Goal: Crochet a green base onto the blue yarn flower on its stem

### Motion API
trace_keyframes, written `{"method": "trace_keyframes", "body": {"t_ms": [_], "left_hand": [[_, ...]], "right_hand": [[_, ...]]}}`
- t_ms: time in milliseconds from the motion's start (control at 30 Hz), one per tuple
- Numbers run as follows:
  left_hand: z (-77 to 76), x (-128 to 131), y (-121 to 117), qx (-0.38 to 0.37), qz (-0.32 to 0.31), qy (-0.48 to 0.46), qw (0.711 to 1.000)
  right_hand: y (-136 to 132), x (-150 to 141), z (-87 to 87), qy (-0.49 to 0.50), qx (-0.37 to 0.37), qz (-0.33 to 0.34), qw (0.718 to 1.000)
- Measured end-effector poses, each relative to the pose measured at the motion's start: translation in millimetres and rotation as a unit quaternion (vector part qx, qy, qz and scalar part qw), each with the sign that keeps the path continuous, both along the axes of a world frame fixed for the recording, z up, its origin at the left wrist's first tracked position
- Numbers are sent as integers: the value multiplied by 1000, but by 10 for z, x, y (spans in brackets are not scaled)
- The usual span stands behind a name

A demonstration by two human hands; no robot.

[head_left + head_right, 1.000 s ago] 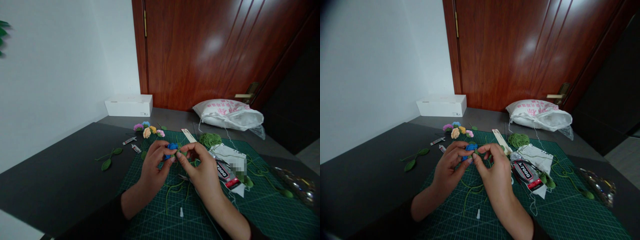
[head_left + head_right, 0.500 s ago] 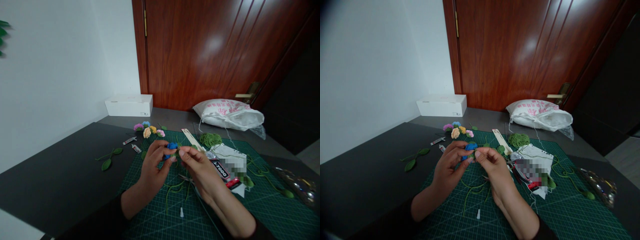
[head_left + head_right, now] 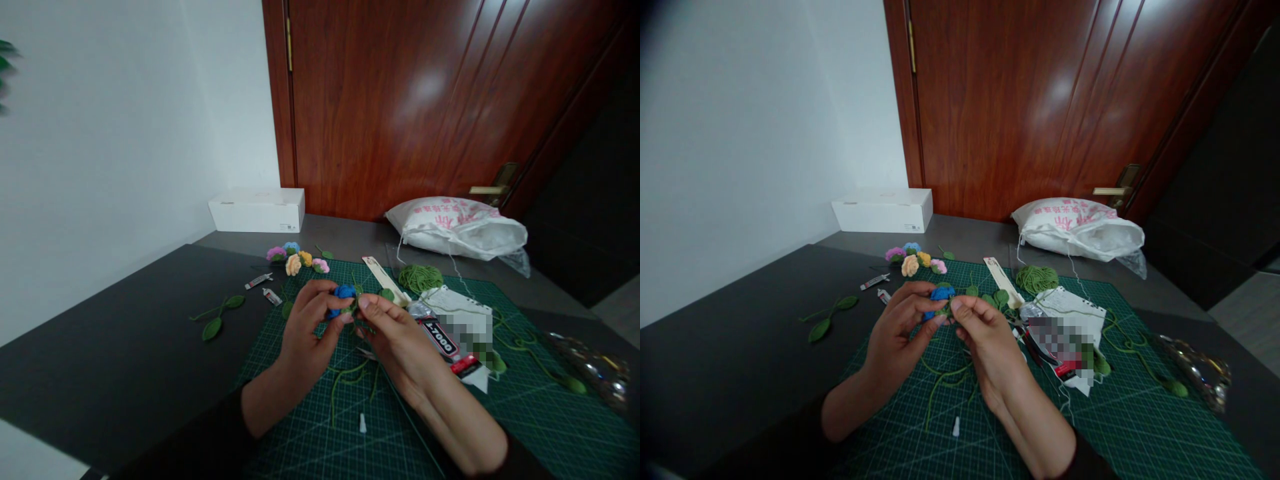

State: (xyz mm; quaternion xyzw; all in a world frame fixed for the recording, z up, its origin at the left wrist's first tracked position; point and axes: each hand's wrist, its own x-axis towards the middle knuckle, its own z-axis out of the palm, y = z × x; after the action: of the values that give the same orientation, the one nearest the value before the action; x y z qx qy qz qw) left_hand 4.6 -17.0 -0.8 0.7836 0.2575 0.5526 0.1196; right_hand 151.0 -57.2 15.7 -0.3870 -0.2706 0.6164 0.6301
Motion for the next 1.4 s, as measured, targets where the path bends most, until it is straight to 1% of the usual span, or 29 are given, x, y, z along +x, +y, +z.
{"method": "trace_keyframes", "body": {"t_ms": [333,533,700,900,1233,1400], "left_hand": [[22,2,-12,-3,-4,-1,1000],[14,1,-2,1,-5,-2,1000],[16,4,-7,-6,-12,-8,1000],[8,-4,3,-5,-13,-10,1000],[12,-5,5,-12,-17,-8,1000],[1,-12,13,-13,-19,-8,1000]], "right_hand": [[-4,-10,31,-35,11,-17,999],[-1,42,20,-90,57,-14,994],[5,72,9,-116,92,7,989],[25,60,25,-124,103,-1,987],[28,74,54,-142,111,1,984],[37,80,41,-145,122,7,982]]}}
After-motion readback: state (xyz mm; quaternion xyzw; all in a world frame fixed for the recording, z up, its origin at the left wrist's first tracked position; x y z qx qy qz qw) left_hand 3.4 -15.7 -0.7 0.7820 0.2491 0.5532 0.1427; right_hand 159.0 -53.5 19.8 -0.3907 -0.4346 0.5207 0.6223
